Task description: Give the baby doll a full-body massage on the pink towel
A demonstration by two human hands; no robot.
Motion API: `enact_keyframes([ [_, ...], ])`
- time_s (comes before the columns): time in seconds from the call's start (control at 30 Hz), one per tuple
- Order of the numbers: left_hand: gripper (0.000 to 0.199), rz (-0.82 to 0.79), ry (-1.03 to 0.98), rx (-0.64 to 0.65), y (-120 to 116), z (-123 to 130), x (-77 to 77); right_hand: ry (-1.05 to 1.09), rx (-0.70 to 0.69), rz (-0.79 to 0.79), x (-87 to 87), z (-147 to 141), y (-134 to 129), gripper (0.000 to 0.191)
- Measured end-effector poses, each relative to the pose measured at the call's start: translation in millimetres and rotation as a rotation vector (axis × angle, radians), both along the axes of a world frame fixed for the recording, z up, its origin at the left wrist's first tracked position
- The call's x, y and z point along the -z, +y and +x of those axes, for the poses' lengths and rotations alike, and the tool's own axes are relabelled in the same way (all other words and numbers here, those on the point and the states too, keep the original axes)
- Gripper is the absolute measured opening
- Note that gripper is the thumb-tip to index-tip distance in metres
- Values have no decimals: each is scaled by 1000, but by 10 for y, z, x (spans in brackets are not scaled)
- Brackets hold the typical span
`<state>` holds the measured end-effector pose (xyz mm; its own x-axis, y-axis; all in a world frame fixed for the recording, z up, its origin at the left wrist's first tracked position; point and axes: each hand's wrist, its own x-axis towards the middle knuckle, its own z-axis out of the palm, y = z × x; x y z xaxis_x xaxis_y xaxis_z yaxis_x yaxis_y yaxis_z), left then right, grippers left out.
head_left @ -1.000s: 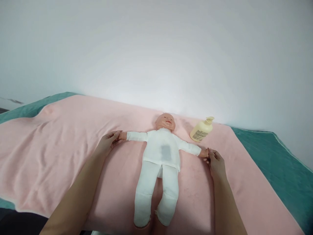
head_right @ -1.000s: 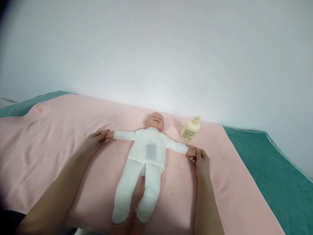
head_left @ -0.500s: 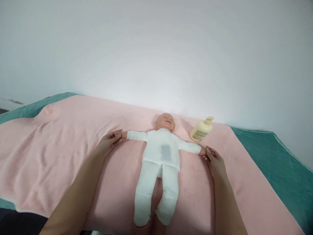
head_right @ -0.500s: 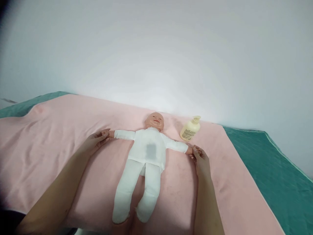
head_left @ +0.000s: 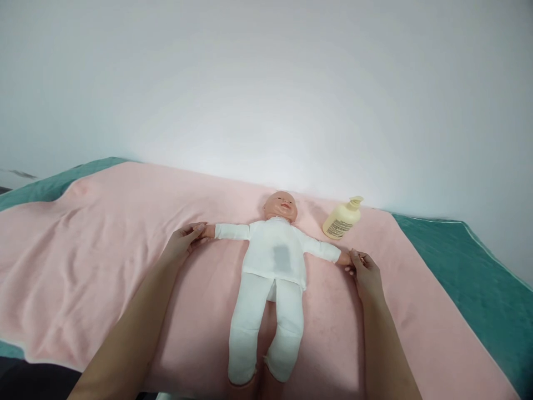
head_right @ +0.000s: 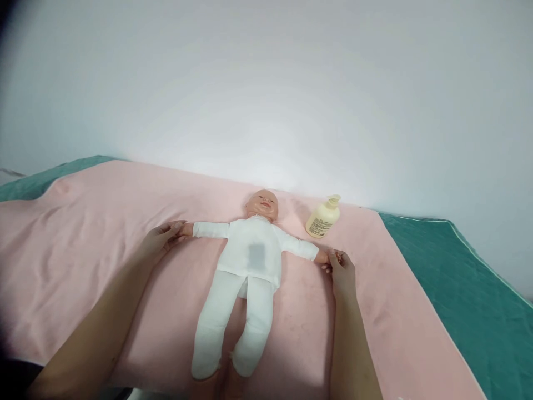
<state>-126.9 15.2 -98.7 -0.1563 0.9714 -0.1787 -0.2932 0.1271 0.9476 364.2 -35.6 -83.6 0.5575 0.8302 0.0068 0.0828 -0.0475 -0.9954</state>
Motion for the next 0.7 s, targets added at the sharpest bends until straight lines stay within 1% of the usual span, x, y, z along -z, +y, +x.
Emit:
enact_keyframes([
  [0.1, 28, 5, 4, -7, 8, -2, 18, 5, -1, 14, -8, -6, -1, 49],
  [0.2, 28, 19, -4, 9, 10, -8, 15, 37, -1, 35, 9, -1, 9, 49],
  [0.43, 26, 9, -86, 31, -10, -3, -46, 184, -14, 90, 54, 28, 35, 50],
  [0.57, 35, 6, -79, 47, -25, 1, -60, 237, -12, 82, 4, 10, 28, 52],
  [0.7, 46, 13, -46, 57, -24, -14, -32, 229, -15, 63, -28, -13, 14, 52],
])
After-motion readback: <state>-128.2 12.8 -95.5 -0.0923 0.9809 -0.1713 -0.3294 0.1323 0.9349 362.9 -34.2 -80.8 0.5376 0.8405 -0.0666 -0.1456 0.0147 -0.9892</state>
